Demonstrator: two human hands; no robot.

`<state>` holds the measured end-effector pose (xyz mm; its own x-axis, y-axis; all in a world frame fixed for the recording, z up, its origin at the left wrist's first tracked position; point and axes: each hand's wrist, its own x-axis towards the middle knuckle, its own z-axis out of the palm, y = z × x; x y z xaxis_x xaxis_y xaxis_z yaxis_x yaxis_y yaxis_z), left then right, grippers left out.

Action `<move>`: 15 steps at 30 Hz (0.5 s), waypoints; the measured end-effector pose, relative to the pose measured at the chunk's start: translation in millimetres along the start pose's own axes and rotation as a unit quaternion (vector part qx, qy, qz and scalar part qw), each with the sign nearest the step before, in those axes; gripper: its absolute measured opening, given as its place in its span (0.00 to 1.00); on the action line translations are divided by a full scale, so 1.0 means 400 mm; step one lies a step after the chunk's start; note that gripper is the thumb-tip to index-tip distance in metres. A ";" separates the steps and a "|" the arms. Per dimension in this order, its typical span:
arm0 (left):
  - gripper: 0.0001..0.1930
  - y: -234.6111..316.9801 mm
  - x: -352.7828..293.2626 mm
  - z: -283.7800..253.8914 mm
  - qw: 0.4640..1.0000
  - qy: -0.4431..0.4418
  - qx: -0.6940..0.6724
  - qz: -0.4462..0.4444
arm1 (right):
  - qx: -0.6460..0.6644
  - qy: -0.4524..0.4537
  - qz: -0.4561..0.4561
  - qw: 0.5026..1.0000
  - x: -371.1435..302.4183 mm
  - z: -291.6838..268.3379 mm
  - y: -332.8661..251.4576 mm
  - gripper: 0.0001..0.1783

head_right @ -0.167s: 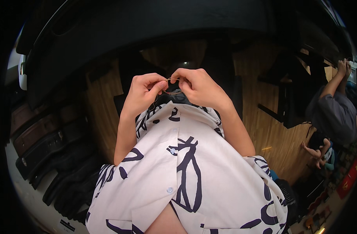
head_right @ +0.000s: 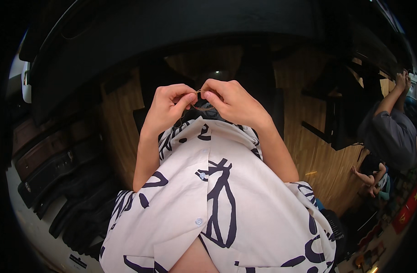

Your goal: The person repeatedly picks up a thin copper-colored wire, forms it into a loop, and ties a knot by hand. They place the finished loop on a black piano case and repeat the process with new wire segments.

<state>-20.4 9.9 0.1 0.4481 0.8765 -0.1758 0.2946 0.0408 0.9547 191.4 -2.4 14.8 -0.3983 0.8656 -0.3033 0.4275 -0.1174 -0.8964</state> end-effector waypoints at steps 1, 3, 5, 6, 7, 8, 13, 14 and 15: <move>0.06 0.002 0.000 0.000 1.000 -0.003 -0.012 -0.013 | -0.002 0.001 0.001 1.000 0.005 0.001 -0.001 0.10; 0.06 0.011 0.005 0.000 0.999 -0.010 -0.035 -0.036 | 0.018 0.018 -0.005 1.000 0.011 0.006 0.009 0.14; 0.06 0.002 0.009 0.006 0.996 -0.003 -0.074 -0.048 | 0.064 0.047 -0.020 0.997 0.016 0.022 0.040 0.17; 0.07 -0.002 0.010 0.008 0.994 0.001 -0.093 -0.053 | 0.067 0.058 -0.017 0.996 0.017 0.024 0.037 0.17; 0.07 -0.002 0.011 0.007 0.992 -0.005 -0.112 -0.061 | 0.071 0.069 -0.013 0.995 0.016 0.028 0.031 0.18; 0.07 -0.003 0.011 0.006 0.989 -0.011 -0.132 -0.068 | 0.075 0.080 -0.010 0.994 0.016 0.030 0.028 0.18; 0.08 -0.020 0.013 0.001 0.974 -0.014 -0.219 -0.051 | 0.203 0.055 0.004 0.978 0.012 0.032 0.046 0.23; 0.08 -0.017 0.011 -0.002 0.975 -0.018 -0.217 -0.049 | 0.256 0.045 0.013 0.965 0.011 0.032 0.046 0.24; 0.08 -0.016 0.009 -0.005 0.975 -0.021 -0.215 -0.047 | 0.298 0.027 0.018 0.954 0.010 0.031 0.044 0.24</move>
<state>-22.3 13.7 -6.3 0.4725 0.8397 -0.2678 -0.0413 0.3247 0.9449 187.3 -6.9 -6.1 -0.3427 0.8777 -0.3351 -0.1036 -0.3898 -0.9151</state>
